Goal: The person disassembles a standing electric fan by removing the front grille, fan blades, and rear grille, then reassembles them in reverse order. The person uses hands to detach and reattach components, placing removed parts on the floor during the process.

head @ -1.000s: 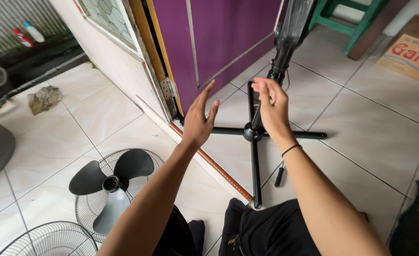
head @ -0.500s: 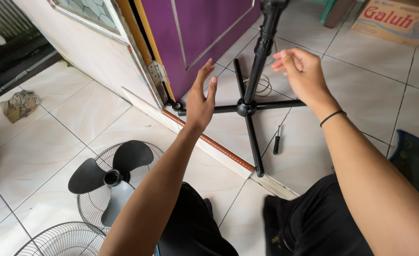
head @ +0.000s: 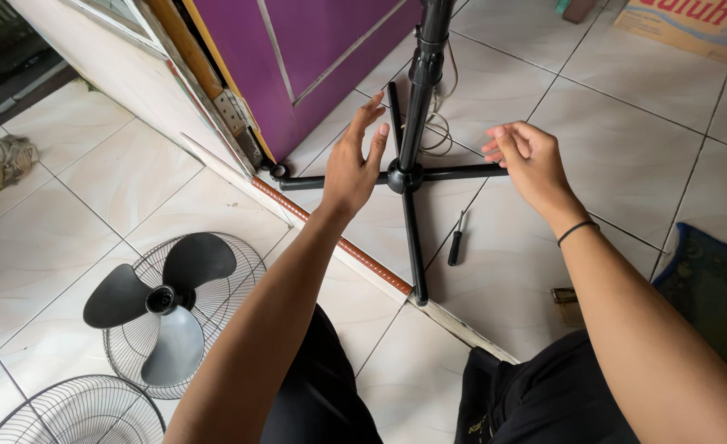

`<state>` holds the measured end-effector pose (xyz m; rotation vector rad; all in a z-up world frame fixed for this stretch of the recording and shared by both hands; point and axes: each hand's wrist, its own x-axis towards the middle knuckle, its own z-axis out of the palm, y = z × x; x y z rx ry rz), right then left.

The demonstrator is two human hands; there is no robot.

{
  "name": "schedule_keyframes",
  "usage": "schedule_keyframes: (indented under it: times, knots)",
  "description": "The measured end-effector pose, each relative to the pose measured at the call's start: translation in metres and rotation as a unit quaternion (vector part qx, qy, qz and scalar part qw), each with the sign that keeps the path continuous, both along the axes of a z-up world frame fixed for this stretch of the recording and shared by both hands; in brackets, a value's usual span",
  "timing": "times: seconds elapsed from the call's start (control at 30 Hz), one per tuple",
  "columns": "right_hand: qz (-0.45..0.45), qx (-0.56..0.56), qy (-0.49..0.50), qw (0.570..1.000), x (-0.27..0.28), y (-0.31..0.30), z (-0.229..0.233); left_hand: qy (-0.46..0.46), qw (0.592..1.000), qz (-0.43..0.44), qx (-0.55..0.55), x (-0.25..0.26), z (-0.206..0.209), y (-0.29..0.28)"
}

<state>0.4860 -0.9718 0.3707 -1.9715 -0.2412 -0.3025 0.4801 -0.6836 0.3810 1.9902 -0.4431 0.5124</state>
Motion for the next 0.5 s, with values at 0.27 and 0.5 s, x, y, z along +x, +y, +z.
schedule_keyframes:
  times: [0.27,0.5]
  knots:
    - [-0.01,-0.022,0.044,0.999,0.001,-0.033,-0.029,-0.012,1.0,-0.018,-0.004,0.024,-0.011,-0.021]
    - [0.022,0.003,0.024,0.999,0.023,-0.022,-0.031,0.026,0.997,-0.047,0.051,0.024,-0.025,-0.03]
